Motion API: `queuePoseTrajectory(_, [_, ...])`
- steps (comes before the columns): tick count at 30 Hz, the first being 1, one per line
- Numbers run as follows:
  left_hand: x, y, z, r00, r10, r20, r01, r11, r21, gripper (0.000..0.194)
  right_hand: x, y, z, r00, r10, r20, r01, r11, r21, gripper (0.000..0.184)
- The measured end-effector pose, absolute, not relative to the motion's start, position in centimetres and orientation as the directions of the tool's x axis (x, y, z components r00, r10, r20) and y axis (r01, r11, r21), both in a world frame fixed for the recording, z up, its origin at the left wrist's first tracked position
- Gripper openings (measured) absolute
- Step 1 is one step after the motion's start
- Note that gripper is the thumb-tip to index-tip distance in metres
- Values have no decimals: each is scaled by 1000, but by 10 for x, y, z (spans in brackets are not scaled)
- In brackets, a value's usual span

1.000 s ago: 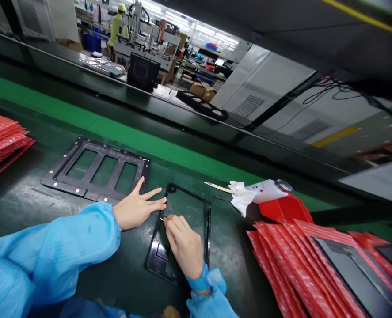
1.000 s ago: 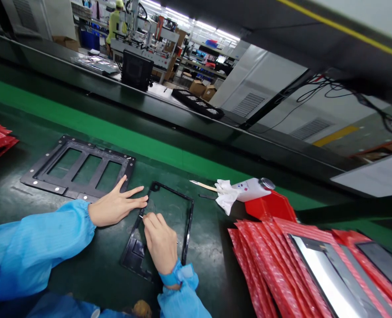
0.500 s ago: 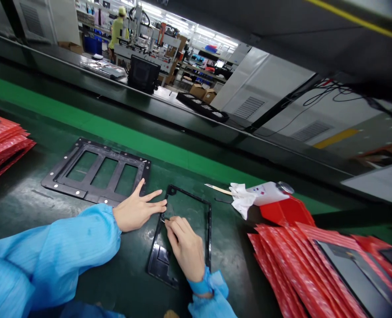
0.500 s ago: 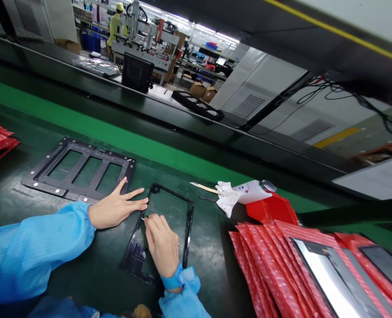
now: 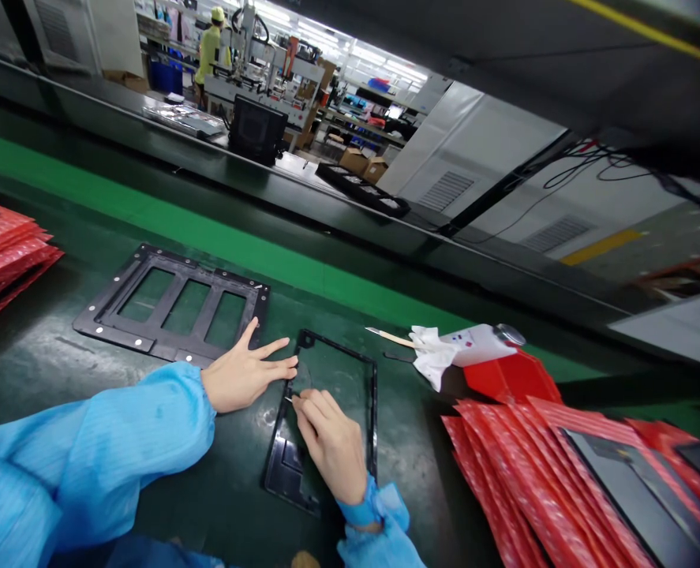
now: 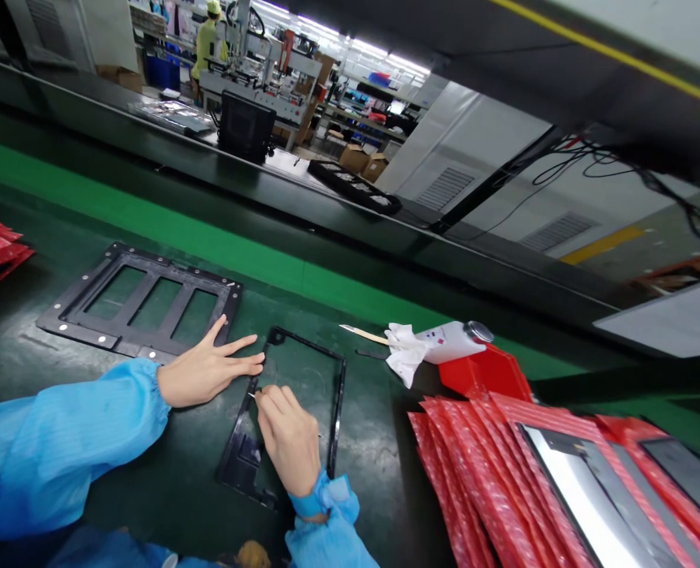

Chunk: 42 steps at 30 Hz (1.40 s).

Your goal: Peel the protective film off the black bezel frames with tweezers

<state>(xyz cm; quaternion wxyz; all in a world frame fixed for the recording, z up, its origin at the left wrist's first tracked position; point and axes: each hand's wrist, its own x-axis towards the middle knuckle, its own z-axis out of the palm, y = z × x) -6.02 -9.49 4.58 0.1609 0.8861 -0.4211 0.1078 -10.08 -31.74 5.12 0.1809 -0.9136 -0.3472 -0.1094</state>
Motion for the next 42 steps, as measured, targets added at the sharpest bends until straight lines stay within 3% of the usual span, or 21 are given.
queuePoseTrajectory(4, [-60,-95,47,623,-714,319,-781,-589,209,46,-100,-314,51,772,550,318,629,-731,-264,23])
queuePoseTrajectory(10, [-60,-95,48,625,-711,321,-780,-588,217,45,-104,-318,52,745,618,251,667,-695,-267,23])
queuePoseTrajectory(13, [-60,-94,48,628,-713,313,-778,-589,219,45,-103,-322,53,745,609,271,666,-655,-357,20])
queuePoseTrajectory(19, [-63,-96,50,638,-705,309,-770,-587,250,49,-93,-323,53,857,343,384,513,-630,-583,13])
queuePoseTrajectory(23, [-63,-97,53,686,-636,354,-727,-577,372,48,-93,-323,52,902,271,335,431,-609,-666,14])
queuePoseTrajectory(28, [-59,-94,54,807,-426,409,-589,-537,603,21,-95,-327,50,940,193,280,340,-565,-752,13])
queuePoseTrajectory(32, [-63,-96,62,835,-355,420,-550,-533,643,23,-97,-327,52,925,243,292,379,-573,-726,11])
queuePoseTrajectory(38, [-86,-112,74,813,-466,349,-562,-475,677,19,-105,-323,59,780,487,394,624,-555,-549,9])
queuePoseTrajectory(42, [-93,-117,70,811,-502,302,-552,-482,680,22,-108,-323,59,713,580,395,698,-532,-479,9])
